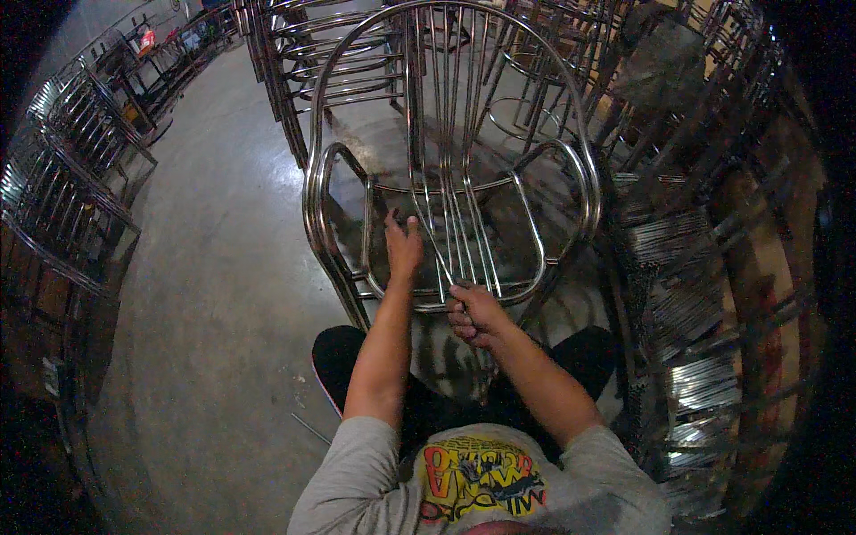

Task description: The person assembles a metal chair by inserting multiple metal rods into the seat frame one by one. After completing the assembly, the person lifts the chair and stacks it on top of other finished chairs.

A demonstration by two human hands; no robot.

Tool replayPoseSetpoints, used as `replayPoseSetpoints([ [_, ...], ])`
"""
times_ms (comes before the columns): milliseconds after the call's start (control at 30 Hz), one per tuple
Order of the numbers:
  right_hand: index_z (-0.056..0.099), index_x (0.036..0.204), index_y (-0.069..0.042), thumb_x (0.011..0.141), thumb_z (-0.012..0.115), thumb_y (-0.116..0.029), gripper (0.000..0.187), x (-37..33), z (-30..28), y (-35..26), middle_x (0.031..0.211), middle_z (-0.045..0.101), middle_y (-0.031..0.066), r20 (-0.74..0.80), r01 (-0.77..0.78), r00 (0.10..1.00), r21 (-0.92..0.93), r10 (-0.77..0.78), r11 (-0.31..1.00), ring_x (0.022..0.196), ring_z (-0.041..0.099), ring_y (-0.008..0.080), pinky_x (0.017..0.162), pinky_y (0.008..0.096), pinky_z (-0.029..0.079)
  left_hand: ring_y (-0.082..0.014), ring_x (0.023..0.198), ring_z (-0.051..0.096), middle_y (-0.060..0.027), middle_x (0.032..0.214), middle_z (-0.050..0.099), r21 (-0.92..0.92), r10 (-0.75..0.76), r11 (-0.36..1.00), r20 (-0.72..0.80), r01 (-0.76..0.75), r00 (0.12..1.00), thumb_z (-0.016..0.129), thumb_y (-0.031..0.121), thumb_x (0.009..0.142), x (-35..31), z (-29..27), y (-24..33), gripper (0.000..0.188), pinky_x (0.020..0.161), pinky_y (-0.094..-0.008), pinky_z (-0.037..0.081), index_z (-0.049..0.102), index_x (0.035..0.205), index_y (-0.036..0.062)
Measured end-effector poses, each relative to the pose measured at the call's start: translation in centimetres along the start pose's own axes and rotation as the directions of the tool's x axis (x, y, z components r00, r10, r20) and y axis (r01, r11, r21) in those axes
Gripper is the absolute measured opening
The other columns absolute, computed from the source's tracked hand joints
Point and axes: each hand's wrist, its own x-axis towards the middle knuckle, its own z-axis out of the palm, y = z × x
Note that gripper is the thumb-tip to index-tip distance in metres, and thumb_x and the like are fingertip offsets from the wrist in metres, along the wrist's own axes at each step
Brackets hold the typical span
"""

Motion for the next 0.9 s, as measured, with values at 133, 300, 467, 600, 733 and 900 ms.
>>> replayPoseSetpoints([
  [133,0.039,0.114,-0.014,0.094,0.053,-0.018,0.025,0.8,0.6,-0.6,0.066,0.043,-0.0010,-0.113,0.025,0.993,-0.037,-0.029,0.999,0.042,0.036,0.0091,0.032,0.0245,0.028,-0.0438,0.120,0.044,-0.0293,0.129,0.046,-0.023,-0.017,1.000,0.032,0.017,0.999,0.048,0.043,0.094,0.4,0.5,-0.4,0.062,0.102,-0.0462,0.034,0.035,0.137,0.0015],
  [300,0.040,0.112,-0.014,0.094,0.053,-0.018,0.023,0.7,1.2,-0.1,0.066,0.044,-0.0008,-0.124,0.046,0.991,-0.013,-0.047,0.999,0.041,0.036,0.0092,0.031,0.0240,0.027,-0.0426,0.120,0.045,-0.0290,0.129,0.047,-0.030,-0.033,0.999,0.014,0.033,0.999,0.047,0.042,0.095,0.2,0.9,-0.5,0.060,0.101,-0.0456,0.034,0.036,0.137,0.0002],
  [467,0.041,0.109,-0.014,0.094,0.053,-0.019,0.019,0.1,1.4,0.4,0.064,0.043,-0.0008,-0.151,0.064,0.986,-0.008,-0.065,0.998,0.040,0.036,0.0092,0.030,0.0233,0.026,-0.0421,0.120,0.045,-0.0292,0.128,0.047,-0.032,-0.067,0.997,-0.007,0.067,0.998,0.047,0.039,0.095,0.2,1.1,-0.4,0.058,0.102,-0.0449,0.034,0.039,0.134,-0.0029],
  [600,0.042,0.108,-0.013,0.095,0.051,-0.019,0.018,0.0,1.5,0.8,0.063,0.043,-0.0006,-0.192,0.091,0.976,-0.084,-0.105,0.992,0.040,0.036,0.0093,0.030,0.0241,0.026,-0.0424,0.120,0.046,-0.0299,0.127,0.049,-0.063,-0.052,0.997,-0.024,0.051,0.998,0.046,0.039,0.095,0.3,1.3,-0.6,0.058,0.103,-0.0446,0.034,0.042,0.131,-0.0060],
  [733,0.044,0.107,-0.012,0.095,0.050,-0.019,0.015,1.2,1.1,0.8,0.063,0.043,-0.0003,-0.296,0.095,0.940,-0.241,-0.167,0.966,0.040,0.036,0.0093,0.031,0.0249,0.027,-0.0456,0.114,0.049,-0.0309,0.120,0.053,-0.008,-0.121,0.993,-0.014,0.121,0.993,0.042,0.044,0.096,0.0,1.4,-0.7,0.060,0.100,-0.0469,0.037,0.047,0.126,-0.0076],
  [900,0.045,0.103,-0.013,0.094,0.052,-0.020,0.014,2.5,-0.3,0.6,0.062,0.044,-0.0010,-0.125,0.056,0.991,0.013,-0.054,0.998,0.039,0.037,0.0094,0.031,0.0252,0.027,-0.0494,0.105,0.054,-0.0325,0.112,0.058,0.156,-0.393,0.919,0.263,0.363,0.881,0.034,0.058,0.094,-0.2,0.5,0.4,0.074,0.094,-0.0498,0.040,0.056,0.113,-0.0099],
])
